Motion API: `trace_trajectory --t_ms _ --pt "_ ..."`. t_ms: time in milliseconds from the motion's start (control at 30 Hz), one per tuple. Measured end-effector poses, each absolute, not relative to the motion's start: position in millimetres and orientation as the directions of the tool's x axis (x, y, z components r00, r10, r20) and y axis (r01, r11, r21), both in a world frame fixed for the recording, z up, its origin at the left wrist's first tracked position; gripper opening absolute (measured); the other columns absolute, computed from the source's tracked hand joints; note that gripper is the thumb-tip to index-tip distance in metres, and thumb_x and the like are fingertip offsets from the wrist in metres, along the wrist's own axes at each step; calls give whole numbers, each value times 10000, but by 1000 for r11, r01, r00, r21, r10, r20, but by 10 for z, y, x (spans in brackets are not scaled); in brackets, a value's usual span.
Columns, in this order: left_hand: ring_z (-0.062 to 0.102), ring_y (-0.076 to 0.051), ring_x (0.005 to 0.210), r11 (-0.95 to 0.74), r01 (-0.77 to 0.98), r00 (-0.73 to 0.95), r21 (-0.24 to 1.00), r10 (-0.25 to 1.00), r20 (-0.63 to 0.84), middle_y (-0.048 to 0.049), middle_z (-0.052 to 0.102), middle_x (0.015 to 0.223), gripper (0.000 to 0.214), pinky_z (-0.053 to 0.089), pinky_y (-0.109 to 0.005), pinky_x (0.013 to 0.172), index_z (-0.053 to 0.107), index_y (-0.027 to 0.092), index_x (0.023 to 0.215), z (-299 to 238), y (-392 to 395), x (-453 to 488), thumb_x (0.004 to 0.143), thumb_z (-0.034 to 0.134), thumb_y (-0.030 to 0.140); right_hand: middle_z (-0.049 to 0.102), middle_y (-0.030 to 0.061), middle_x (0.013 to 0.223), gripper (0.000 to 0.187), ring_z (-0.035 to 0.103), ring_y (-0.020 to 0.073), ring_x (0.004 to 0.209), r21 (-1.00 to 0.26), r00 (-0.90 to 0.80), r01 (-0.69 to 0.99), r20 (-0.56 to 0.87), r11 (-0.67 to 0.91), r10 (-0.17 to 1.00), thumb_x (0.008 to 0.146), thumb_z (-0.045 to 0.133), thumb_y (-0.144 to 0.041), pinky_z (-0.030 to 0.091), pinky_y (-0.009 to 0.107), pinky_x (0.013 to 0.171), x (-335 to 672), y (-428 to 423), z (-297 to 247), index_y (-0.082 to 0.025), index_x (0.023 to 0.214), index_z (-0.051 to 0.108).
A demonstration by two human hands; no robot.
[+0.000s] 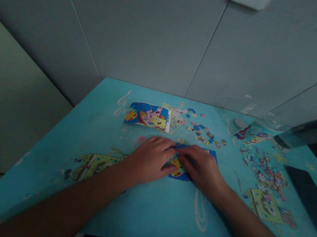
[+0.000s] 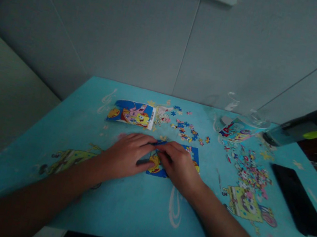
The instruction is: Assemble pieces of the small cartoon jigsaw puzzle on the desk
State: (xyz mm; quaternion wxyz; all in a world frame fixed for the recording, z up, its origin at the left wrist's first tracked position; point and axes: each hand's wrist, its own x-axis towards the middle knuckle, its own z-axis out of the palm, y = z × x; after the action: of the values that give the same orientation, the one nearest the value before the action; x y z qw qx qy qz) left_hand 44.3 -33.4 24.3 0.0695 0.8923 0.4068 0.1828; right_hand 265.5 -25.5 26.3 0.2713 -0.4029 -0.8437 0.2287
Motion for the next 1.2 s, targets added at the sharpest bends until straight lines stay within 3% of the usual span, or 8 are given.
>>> trace_trajectory --t_ms 300,567,800,1200 --pt "611 -299 1164 -665 693 606 276 746 275 -100 649 1295 410 496 -471 992 659 175 1252 259 -336 442 921 724 406 685 77 1048 264 649 225 986 -521 -479 604 367 603 797 936 506 -68 521 395 907 2866 -267 396 -214 1027 706" --pt "603 -302 1194 -667 686 609 291 745 271 -102 645 1316 402 490 -482 1018 656 183 1260 268 -340 428 915 725 378 700 55 914 226 646 216 882 -526 -560 566 321 635 764 927 524 -59 517 383 841 2842 -317 419 -217 858 670" --pt "598 -308 1199 -655 695 596 295 755 273 -105 636 1334 381 489 -488 1007 656 186 1243 235 -345 432 922 713 383 744 56 953 228 662 227 918 -485 -680 499 295 718 672 960 526 -97 516 415 866 2749 -372 469 -216 920 716" --pt "596 -311 1204 -669 683 606 293 743 282 -115 632 1329 403 494 -498 1008 640 187 1267 227 -341 428 914 716 364 720 56 894 245 651 236 942 -423 -733 518 227 743 641 959 542 -97 525 412 873 2744 -365 412 -229 961 749"
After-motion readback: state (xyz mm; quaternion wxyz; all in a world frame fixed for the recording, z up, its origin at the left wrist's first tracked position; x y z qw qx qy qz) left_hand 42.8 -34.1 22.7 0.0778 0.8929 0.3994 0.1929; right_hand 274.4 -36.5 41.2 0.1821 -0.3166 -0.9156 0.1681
